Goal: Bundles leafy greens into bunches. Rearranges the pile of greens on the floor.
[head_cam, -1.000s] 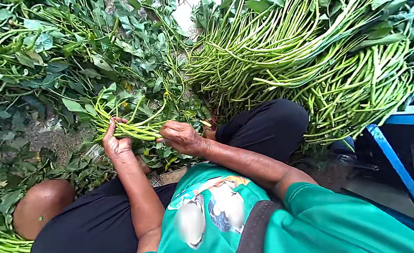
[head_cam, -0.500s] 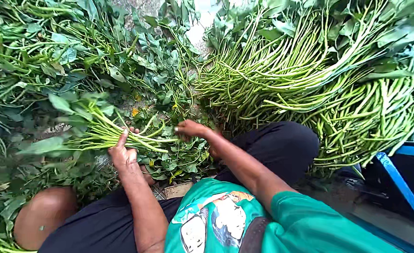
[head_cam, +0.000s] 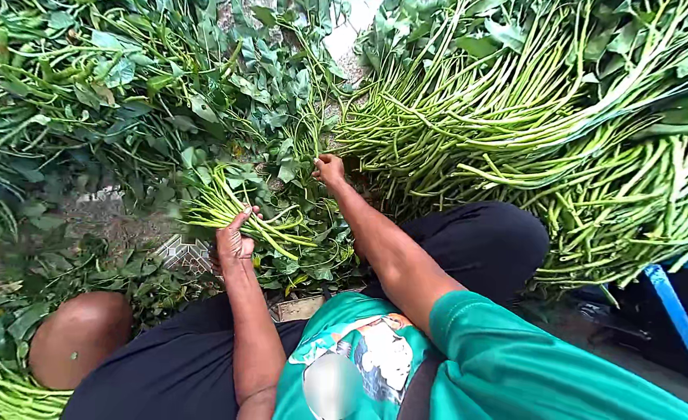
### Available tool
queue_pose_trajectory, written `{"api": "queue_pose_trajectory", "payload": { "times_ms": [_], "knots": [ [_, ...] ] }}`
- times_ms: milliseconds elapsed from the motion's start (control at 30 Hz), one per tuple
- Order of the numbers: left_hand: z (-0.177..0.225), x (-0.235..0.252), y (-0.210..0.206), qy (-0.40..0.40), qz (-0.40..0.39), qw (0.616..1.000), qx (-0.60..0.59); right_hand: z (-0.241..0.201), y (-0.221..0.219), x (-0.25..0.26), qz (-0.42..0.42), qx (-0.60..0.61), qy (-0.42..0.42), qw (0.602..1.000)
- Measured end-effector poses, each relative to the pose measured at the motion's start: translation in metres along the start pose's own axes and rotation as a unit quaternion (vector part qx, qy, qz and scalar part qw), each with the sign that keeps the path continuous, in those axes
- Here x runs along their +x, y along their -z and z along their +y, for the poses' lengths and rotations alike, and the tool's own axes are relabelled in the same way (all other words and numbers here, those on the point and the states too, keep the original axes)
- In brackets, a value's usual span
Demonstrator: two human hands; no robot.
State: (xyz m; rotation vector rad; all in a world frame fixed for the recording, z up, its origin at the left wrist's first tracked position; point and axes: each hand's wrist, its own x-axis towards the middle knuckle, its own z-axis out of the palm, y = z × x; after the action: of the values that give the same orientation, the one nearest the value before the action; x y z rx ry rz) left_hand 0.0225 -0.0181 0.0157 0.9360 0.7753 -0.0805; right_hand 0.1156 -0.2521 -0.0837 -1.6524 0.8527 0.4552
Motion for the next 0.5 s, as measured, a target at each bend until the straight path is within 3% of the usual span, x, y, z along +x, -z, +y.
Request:
{"api": "queue_pose_trajectory", "payload": {
  "times_ms": [100,200,300,500],
  "knots": [
    [-0.005,0.001,-0.001,-0.015,-0.006,0.999,0.031,-0.009,-0.014,-0.033,-0.056,-0.196,0.170,0.964],
    [-0.005,0.006,0.001,-0.081,0.003,0.994,0.067,-0.003,-0.032,-0.076,-0.102,-0.243,0.338,0.904],
    [-0.002,0.007,0.007,-0.111,0.045,0.987,0.104,-0.004,-0.043,-0.108,-0.155,-0.306,0.355,0.870],
    [-0.006,0.008,0.012,-0.088,0.086,0.988,0.098,-0.001,-0.056,-0.135,-0.145,-0.340,0.441,0.818]
  ]
}}
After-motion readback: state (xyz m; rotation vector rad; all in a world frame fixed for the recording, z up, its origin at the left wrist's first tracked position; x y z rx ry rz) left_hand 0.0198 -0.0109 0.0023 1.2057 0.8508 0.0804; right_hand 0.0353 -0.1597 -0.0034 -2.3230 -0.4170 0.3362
